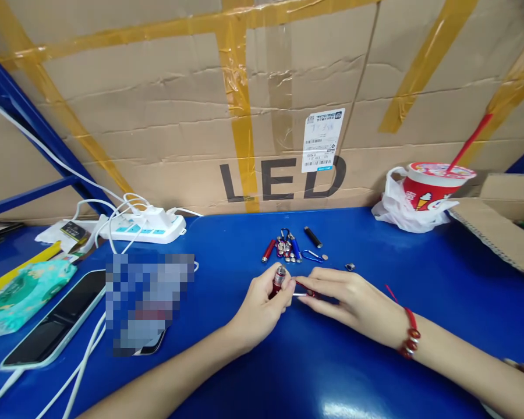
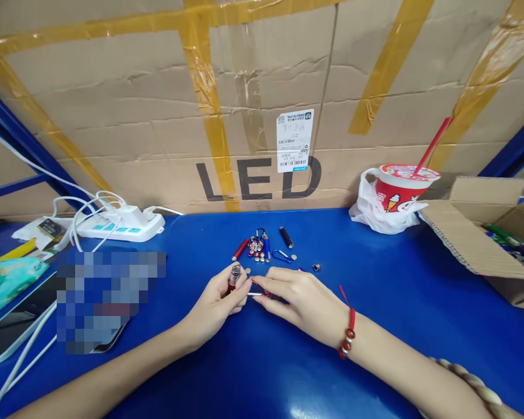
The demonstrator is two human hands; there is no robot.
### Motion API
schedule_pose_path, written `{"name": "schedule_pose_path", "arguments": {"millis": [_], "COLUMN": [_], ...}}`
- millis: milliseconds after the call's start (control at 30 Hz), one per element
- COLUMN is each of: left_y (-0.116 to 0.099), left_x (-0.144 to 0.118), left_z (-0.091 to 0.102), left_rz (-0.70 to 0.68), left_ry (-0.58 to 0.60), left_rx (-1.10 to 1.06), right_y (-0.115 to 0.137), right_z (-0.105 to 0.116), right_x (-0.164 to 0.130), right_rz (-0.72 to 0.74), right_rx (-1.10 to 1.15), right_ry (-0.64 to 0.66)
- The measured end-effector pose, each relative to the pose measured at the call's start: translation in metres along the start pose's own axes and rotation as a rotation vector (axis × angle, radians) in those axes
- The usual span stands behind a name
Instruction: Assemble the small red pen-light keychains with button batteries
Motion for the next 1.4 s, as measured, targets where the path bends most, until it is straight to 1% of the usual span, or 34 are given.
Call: {"name": "schedule_pose_path", "arguments": {"millis": [67,133,300,467,633,900,1067,1133,1233,1333,1400], "left_y": [0.001,0.001,0.0,0.002,0.004,0.002,-0.003,-0.002,0.0,0.0,-0.001], "left_x": [0.0,-0.001,-0.002,-0.001,0.0,0.0,-0.001,-0.001,-0.001,-0.002,-0.003], "left_z": [0.0,0.001,0.001,0.002,0.002,0.001,0.003,0.001,-0.004,-0.005,-0.006], "left_rz": [-0.007,-0.009,-0.029,-0.025,-0.025,-0.021,-0.04,-0.021,0.018,-0.002,-0.026], "left_ry": [0.017,0.03,0.049,0.039,0.03,0.011,-0.031,-0.01,0.066,0.109,0.132], "left_rx": [0.036,0.065,0.075,0.075,0.095,0.14,0.24,0.196,0.106,0.162,0.238], "right_y": [0.001,0.003,0.005,0.002,0.0,0.003,-0.005,-0.009,-0.013,-0.01,-0.005], "right_z": [-0.002,-0.004,-0.007,-0.008,-0.007,-0.004,0.0,0.002,0.007,0.012,0.013], "right_x": [0.0,0.0,-0.001,0.0,0.001,0.0,-0.001,-0.001,0.0,0.0,-0.002], "right_rz": [-0.011,-0.021,-0.026,-0.015,-0.016,0.004,-0.034,-0.055,-0.099,-0.115,-0.084], "right_rx": [-0.001,-0.012,-0.009,0.024,-0.006,-0.033,-0.028,-0.027,-0.007,0.015,0.004], "right_ry": [0.044,0.061,0.036,0.039,0.018,-0.071,-0.164,-0.197,-0.28,-0.354,-0.385]}}
Point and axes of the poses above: each hand's wrist, its own x-axis towards the middle knuckle, its own z-axis out of the back of the hand, y = z × x, the point moved 5 cm from there along x, towards the middle knuckle, and after that the axes turned 8 degrees about -z, right-handed, at the moved point
